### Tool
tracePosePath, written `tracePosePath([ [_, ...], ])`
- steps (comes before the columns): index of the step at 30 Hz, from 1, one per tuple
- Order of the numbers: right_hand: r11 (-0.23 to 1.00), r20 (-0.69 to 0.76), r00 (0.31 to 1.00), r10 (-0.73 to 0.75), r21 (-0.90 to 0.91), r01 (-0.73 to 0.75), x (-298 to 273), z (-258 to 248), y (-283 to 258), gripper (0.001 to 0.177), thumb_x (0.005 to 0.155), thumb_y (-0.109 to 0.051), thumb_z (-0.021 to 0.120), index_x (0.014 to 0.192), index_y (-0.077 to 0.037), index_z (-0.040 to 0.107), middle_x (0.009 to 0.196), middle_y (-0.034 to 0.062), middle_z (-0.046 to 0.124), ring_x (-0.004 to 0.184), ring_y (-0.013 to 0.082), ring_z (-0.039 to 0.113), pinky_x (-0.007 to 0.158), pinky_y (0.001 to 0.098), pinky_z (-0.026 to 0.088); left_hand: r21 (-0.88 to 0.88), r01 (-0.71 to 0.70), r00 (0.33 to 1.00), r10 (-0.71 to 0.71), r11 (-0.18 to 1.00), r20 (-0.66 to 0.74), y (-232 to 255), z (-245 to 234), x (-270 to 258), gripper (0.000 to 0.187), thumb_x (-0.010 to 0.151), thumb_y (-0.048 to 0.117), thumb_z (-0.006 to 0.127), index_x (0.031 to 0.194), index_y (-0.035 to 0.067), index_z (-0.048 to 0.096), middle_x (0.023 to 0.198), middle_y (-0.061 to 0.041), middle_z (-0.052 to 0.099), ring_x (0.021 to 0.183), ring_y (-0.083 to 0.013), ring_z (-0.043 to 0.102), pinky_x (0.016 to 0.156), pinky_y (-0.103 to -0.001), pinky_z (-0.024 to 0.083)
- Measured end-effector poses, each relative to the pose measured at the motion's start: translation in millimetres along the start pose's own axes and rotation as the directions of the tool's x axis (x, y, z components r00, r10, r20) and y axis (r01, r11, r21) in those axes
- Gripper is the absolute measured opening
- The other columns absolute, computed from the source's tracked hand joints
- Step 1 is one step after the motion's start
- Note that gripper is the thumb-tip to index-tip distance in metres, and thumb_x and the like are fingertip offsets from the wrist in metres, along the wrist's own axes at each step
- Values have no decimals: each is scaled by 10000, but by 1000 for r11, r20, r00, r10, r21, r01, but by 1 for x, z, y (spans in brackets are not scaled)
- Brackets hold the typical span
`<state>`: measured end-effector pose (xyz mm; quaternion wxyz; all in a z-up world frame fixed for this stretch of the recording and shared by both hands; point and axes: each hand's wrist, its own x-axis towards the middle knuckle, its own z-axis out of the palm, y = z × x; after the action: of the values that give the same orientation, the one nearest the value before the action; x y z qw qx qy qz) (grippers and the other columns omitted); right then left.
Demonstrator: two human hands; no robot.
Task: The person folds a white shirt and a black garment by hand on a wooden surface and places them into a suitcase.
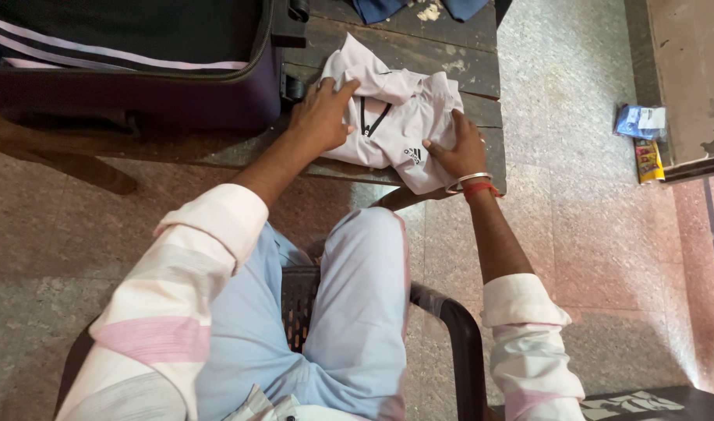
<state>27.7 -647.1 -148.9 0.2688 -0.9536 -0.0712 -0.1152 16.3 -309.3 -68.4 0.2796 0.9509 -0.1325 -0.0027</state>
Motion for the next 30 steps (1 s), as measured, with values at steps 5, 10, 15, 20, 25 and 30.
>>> tracePosePath([
  [5,987,54,995,81,-145,-73,-2,1,-2,897,767,-515,853,1489,-98,520,1520,186,485,1354,463,414,1124,546,359,62,32,999,-35,998,37,-6,19,15,880,740,146,865,1504,226,436,1503,-131,413,1362,-418,414,1006,-567,470],
  [10,999,108,994,20,38,-25,-3,-9,12,866,791,-413,879,1484,-45,513,1558,213,416,1375,445,338,1115,516,320,138,-43,999,46,990,-15,-15,42,38,842,658,-21,808,1425,108,488,1488,-92,449,1336,-401,424,1002,-549,455],
  [15,711,261,958,119,651,-266,1,-24,29,564,971,-324,716,1449,-64,570,1441,92,600,1315,209,553,1131,347,426,381,-229,922,325,895,-209,-33,54,49,608,884,-37,766,1441,67,547,1376,-114,568,1290,-361,552,1012,-504,503],
  [20,792,177,982,73,588,-165,-1,-28,24,467,987,-256,698,1399,-59,598,1361,73,655,1284,181,592,1106,323,444,365,-84,940,195,927,-279,-9,37,49,651,656,24,827,1259,53,584,1241,-151,597,1157,-341,583,940,-507,508],
  [25,853,149,984,93,498,-156,2,-25,16,550,876,-230,834,1344,-48,611,1277,81,671,1201,191,613,1061,344,472,134,75,992,-61,988,-110,1,17,49,719,632,138,893,1242,-29,552,1183,-239,630,1049,-439,651,847,-488,564],
  [30,943,-74,996,44,333,-17,12,0,15,497,813,-177,894,1240,-51,674,1193,112,721,1060,220,672,939,365,527,209,18,997,-3,978,-76,-6,26,42,560,667,110,841,1152,-25,596,1147,-260,659,1017,-435,689,830,-484,586],
])
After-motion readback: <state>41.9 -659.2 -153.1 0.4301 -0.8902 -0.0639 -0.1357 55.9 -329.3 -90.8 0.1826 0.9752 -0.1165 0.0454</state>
